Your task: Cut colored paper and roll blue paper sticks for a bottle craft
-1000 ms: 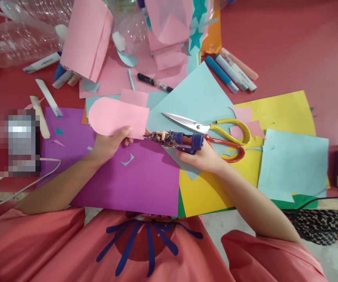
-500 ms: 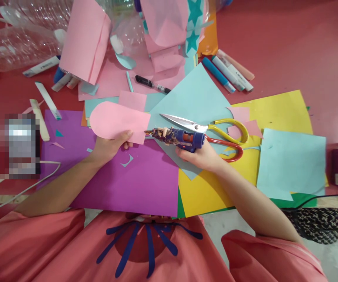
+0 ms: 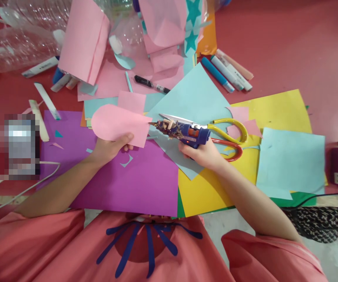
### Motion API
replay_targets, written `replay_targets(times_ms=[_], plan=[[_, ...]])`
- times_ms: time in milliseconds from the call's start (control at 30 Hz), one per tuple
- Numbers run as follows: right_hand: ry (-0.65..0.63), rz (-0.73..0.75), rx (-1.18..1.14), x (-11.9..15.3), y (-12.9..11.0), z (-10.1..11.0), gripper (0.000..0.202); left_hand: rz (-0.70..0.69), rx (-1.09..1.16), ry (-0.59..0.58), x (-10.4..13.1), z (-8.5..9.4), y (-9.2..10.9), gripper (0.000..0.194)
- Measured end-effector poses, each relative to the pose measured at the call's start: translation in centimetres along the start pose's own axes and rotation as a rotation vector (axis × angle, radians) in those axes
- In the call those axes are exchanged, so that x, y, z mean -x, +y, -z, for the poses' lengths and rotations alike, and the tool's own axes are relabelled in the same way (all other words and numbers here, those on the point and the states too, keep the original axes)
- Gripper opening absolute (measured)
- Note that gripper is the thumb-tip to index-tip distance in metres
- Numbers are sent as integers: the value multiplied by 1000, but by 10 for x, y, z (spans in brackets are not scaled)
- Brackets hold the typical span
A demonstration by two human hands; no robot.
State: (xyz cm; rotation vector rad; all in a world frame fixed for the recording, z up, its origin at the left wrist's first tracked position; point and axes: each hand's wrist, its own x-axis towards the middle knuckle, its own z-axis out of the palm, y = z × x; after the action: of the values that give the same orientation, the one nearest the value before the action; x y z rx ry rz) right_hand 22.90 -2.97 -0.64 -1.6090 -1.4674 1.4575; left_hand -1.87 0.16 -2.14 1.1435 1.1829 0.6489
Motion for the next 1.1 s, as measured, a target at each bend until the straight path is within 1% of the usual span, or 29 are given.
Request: replay_targets(times_ms=[100, 300, 567, 700, 900, 1100], plan=[[-6, 16, -15, 0, 0, 0, 21, -6, -4, -12, 0, 0, 0, 30], [26, 0, -32, 0, 0, 1, 20, 1, -20, -15, 1, -2, 4, 30], [-6, 18, -23, 1, 0, 0, 21, -8, -15, -2, 1, -2, 3, 30], [-4, -11, -6, 1, 0, 0, 21, -15, -26, 6, 1, -2, 2, 31], [-82, 22, -6, 1, -3, 1, 19, -26, -31, 18, 0, -2, 1, 32], [-111, 8, -11, 2, -2, 1, 17, -16, -29, 30, 0, -1, 0, 30]])
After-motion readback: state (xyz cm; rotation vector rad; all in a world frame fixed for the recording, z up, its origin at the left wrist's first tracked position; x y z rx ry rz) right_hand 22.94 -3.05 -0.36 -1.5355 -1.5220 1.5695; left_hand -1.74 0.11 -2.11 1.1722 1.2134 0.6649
